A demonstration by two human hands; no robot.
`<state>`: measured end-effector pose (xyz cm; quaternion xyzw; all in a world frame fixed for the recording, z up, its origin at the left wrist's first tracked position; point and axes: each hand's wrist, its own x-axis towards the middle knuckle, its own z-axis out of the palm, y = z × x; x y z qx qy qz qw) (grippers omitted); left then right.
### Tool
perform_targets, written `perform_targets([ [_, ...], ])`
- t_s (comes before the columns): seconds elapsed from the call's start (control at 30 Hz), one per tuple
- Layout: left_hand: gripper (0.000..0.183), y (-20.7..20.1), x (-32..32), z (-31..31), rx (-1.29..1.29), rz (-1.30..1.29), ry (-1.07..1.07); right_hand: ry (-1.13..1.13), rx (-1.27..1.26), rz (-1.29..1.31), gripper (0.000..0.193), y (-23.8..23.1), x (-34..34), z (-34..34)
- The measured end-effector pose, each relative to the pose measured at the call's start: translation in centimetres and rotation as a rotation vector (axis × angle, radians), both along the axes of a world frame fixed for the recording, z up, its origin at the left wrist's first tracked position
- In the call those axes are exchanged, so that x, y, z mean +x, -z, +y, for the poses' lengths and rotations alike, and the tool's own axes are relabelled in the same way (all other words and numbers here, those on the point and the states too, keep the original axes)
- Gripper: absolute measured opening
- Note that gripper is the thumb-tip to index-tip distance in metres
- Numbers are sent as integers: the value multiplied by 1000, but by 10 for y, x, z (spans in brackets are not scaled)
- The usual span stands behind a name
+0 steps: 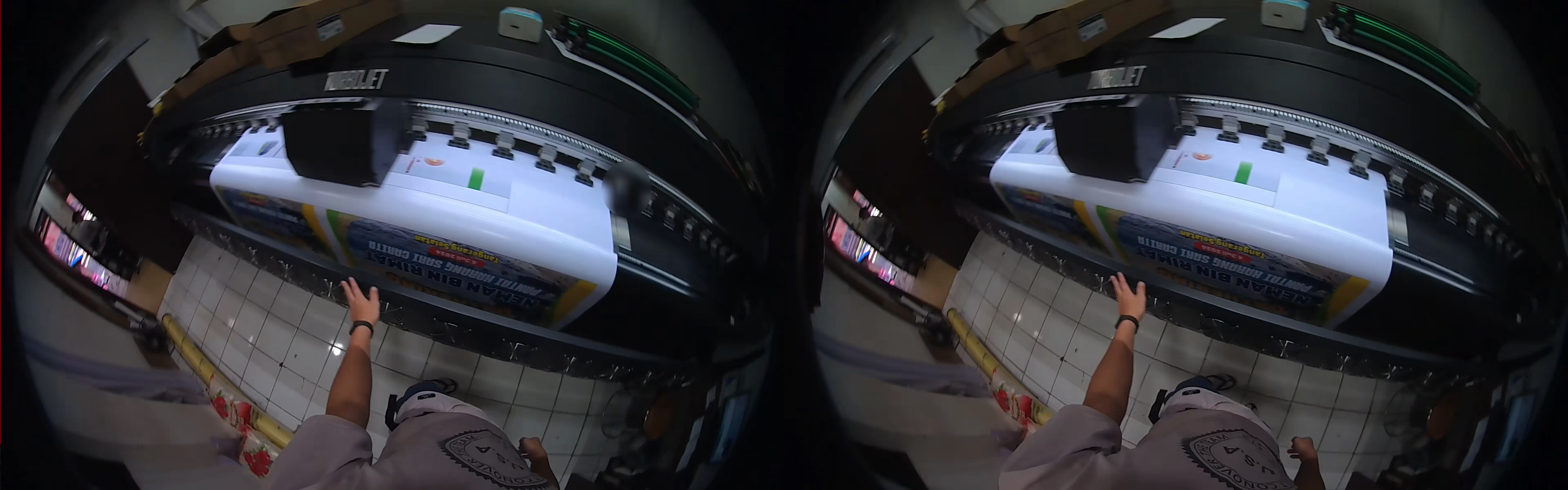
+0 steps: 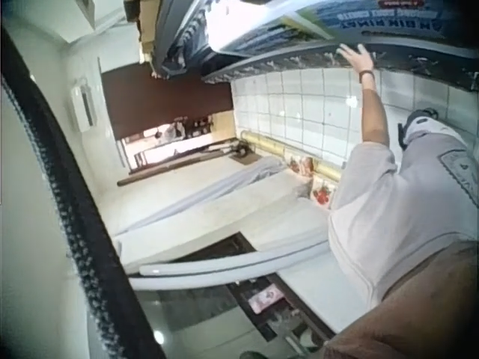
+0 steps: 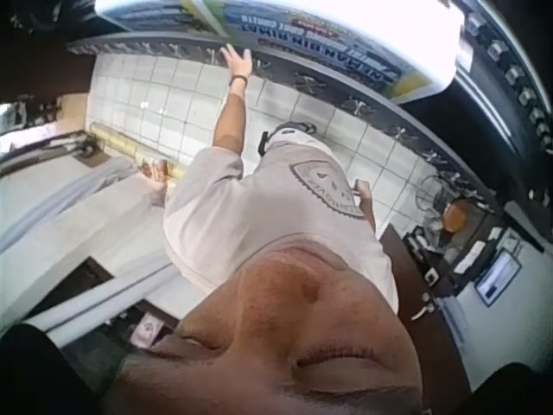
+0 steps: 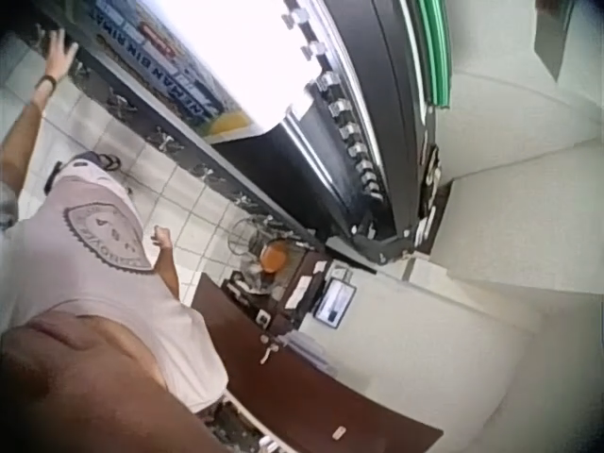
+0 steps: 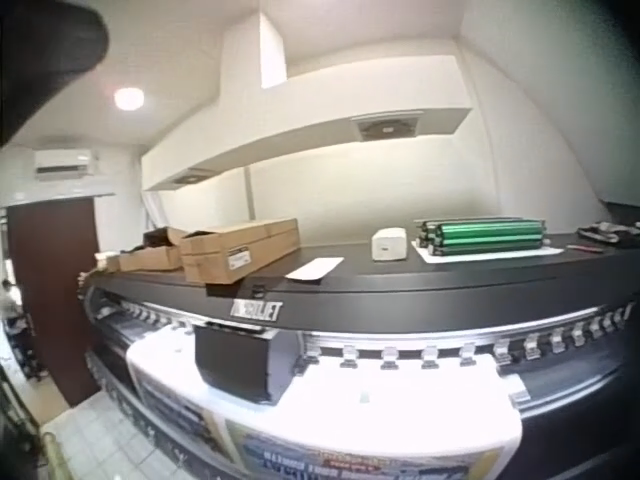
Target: The recorder operates a large format printer and checks print status on a computer and physical documents.
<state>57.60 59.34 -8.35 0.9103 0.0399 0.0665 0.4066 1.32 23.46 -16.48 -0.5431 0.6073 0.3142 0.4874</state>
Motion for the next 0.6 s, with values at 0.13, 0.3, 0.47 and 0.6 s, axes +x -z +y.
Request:
perform_targets([
  [0.13,75,54,-150,-31,56,515,159,-181,59,-55,31,12,17,-45],
  [0.3,64,92,-328,-7,322,966,398,-462,80,42,31,48,59,-85],
  [0.47,53,102,-383,97,-30,741,-191,-672,-57,49,22,53,121,-100],
  [0.6,53,143,-463,169,95,854,-289,-687,-98,-260,22,46,183,-76],
])
